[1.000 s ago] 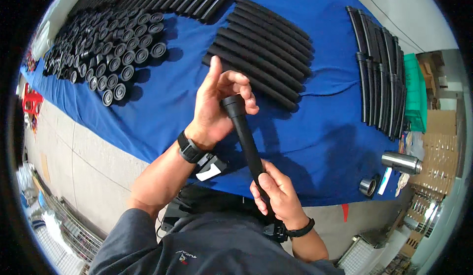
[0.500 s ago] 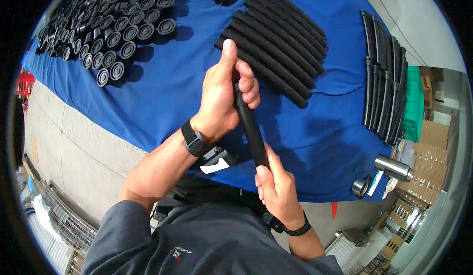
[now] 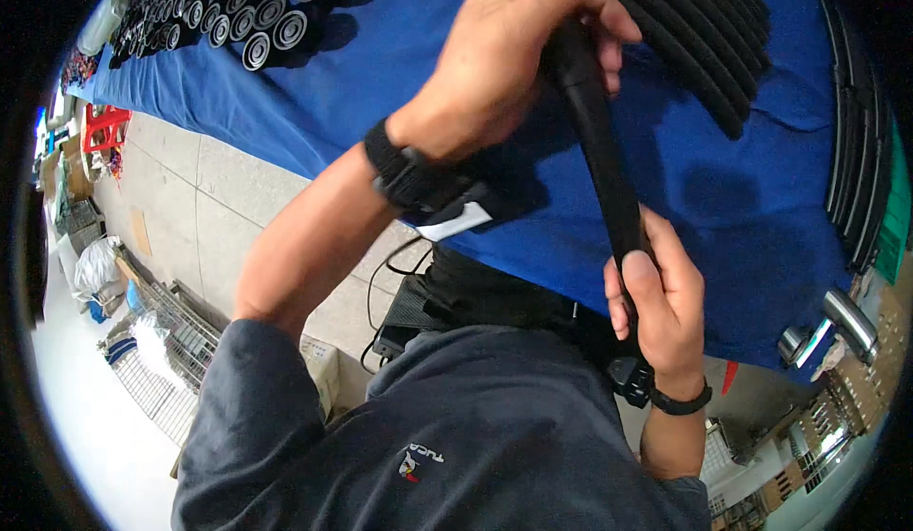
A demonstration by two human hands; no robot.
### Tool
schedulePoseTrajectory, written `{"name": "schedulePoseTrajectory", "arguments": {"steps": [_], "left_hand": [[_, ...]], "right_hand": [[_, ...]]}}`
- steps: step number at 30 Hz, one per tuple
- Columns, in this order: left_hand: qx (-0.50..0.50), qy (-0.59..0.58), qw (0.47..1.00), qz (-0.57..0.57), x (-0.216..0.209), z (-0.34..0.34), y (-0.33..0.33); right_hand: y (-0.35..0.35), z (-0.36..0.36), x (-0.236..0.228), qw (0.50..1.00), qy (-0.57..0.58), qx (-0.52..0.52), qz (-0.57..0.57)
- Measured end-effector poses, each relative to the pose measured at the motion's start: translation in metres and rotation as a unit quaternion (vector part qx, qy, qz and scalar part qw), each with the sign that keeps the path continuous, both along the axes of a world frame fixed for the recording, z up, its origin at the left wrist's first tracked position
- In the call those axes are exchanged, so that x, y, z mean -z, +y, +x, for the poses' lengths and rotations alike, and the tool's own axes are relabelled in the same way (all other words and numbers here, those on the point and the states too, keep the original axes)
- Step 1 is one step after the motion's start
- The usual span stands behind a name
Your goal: The person assembles black cylindrical components on a blue table. They pick up a black cap and a black pipe, then insert the cap into the pipe. The person repeats this process with multiple components, organizing them into neat rows.
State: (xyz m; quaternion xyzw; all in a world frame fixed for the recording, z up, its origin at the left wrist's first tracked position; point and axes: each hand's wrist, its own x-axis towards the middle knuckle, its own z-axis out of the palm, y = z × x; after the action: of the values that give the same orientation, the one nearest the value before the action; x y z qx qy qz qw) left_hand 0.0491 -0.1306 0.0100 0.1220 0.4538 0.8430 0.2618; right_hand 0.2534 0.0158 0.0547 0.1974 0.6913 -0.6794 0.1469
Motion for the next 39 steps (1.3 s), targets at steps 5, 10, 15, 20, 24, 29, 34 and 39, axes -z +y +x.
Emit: {"name": "schedulePoseTrajectory", "arguments": {"steps": [5, 10, 15, 20, 24, 29, 34, 39], "left_hand": [[0.087, 0.226, 0.944, -0.222, -0.012, 0.008, -0.045], [0.156, 0.168, 0.943, -0.243, -0.011, 0.023, -0.067], [0.121, 0.227, 0.93, -0.263, -0.017, 0.037, -0.077], [0.068, 0.221, 0.94, -0.252, -0.03, 0.049, -0.078], [0.052, 0.203, 0.948, -0.24, -0.024, 0.053, -0.077], [0.076, 0.133, 0.963, -0.221, -0.028, 0.055, -0.079], [0.074, 0.127, 0.963, -0.226, -0.025, 0.056, -0.078], [0.082, 0.1, 0.968, -0.213, -0.022, 0.06, -0.078]], "right_hand": [[0.004, 0.006, -0.005, 0.999, -0.014, -0.042, -0.032], [-0.005, 0.016, -0.001, 0.996, -0.034, -0.083, -0.004], [-0.007, 0.024, -0.004, 0.994, -0.02, -0.108, 0.0], [-0.01, 0.029, -0.008, 0.991, 0.001, -0.13, 0.017], [-0.013, 0.03, -0.011, 0.989, 0.006, -0.135, 0.06], [-0.01, 0.031, -0.009, 0.985, 0.022, -0.148, 0.086], [-0.01, 0.028, -0.011, 0.984, 0.012, -0.146, 0.099], [0.005, 0.025, -0.01, 0.984, -0.014, -0.162, 0.075]]}}
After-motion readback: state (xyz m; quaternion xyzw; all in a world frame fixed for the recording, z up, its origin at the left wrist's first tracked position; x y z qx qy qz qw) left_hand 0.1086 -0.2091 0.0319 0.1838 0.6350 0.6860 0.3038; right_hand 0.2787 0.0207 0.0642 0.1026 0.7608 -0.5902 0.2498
